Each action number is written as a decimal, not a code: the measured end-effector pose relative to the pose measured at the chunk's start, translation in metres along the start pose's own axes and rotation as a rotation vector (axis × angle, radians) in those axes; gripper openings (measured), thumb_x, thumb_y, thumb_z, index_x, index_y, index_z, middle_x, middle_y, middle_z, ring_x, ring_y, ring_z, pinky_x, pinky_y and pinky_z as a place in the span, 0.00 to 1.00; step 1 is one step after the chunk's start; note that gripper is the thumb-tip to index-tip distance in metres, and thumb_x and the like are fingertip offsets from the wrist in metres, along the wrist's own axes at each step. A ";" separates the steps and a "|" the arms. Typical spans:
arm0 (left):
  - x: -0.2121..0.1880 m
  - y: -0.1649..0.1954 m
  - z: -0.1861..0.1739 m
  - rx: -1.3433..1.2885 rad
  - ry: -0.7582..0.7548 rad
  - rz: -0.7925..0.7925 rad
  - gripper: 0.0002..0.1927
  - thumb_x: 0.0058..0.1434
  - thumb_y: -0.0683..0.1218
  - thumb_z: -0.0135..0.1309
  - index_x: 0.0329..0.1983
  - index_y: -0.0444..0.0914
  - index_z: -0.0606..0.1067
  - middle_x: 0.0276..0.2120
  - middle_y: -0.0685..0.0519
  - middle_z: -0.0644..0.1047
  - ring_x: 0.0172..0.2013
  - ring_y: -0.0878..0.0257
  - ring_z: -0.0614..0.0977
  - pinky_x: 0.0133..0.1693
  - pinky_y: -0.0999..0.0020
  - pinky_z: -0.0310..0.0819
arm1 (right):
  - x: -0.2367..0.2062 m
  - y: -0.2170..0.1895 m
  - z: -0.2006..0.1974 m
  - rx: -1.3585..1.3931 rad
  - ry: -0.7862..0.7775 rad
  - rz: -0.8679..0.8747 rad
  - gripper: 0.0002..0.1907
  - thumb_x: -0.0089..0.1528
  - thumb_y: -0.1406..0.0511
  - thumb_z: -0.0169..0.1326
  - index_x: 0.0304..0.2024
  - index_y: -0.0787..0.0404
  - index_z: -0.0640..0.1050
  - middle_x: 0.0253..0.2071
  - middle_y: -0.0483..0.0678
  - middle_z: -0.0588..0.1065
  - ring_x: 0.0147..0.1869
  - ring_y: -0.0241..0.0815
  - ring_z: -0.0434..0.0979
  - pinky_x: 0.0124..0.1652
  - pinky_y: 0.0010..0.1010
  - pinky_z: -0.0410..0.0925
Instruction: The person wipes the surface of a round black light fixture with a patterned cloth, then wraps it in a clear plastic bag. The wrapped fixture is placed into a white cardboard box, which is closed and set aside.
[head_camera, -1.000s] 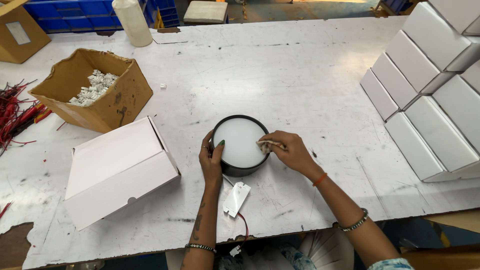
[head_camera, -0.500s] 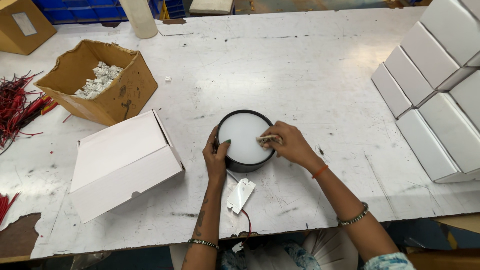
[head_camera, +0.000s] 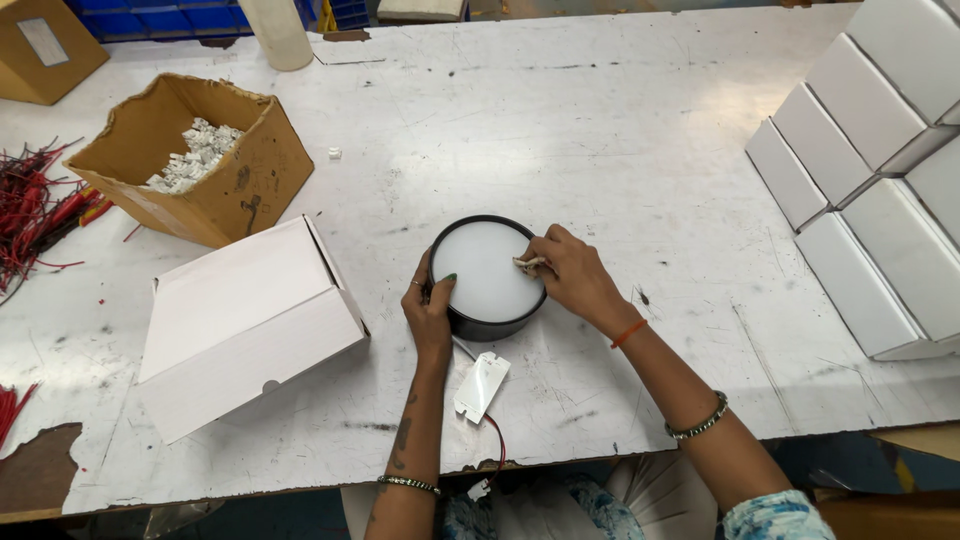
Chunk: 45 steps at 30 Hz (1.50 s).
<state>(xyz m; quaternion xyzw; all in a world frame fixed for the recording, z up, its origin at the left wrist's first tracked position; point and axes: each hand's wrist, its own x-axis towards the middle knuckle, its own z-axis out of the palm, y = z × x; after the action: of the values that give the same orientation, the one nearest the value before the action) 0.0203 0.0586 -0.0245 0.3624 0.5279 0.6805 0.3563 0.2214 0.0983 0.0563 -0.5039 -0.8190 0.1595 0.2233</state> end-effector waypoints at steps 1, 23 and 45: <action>0.000 0.000 -0.001 0.010 0.004 0.009 0.34 0.53 0.46 0.51 0.65 0.30 0.71 0.50 0.38 0.81 0.47 0.53 0.82 0.53 0.65 0.73 | -0.001 -0.001 0.001 -0.019 0.002 0.002 0.04 0.63 0.68 0.57 0.40 0.57 0.81 0.39 0.45 0.73 0.37 0.41 0.79 0.37 0.32 0.74; 0.004 -0.005 -0.002 -0.018 0.010 0.026 0.33 0.54 0.46 0.51 0.65 0.29 0.71 0.50 0.38 0.81 0.46 0.54 0.82 0.52 0.65 0.73 | 0.008 -0.004 0.001 -0.115 -0.044 -0.019 0.06 0.53 0.72 0.60 0.33 0.57 0.82 0.36 0.45 0.77 0.35 0.43 0.77 0.34 0.36 0.70; 0.005 0.000 -0.005 -0.037 0.007 0.044 0.32 0.56 0.46 0.51 0.65 0.29 0.71 0.52 0.38 0.80 0.49 0.54 0.81 0.53 0.66 0.72 | 0.013 -0.011 -0.002 0.017 -0.160 0.123 0.06 0.53 0.66 0.64 0.33 0.52 0.84 0.38 0.40 0.80 0.41 0.39 0.79 0.38 0.32 0.71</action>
<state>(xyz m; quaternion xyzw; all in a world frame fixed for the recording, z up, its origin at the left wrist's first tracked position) 0.0136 0.0611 -0.0250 0.3649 0.5085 0.6989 0.3460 0.2093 0.1048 0.0661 -0.5370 -0.8003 0.2197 0.1514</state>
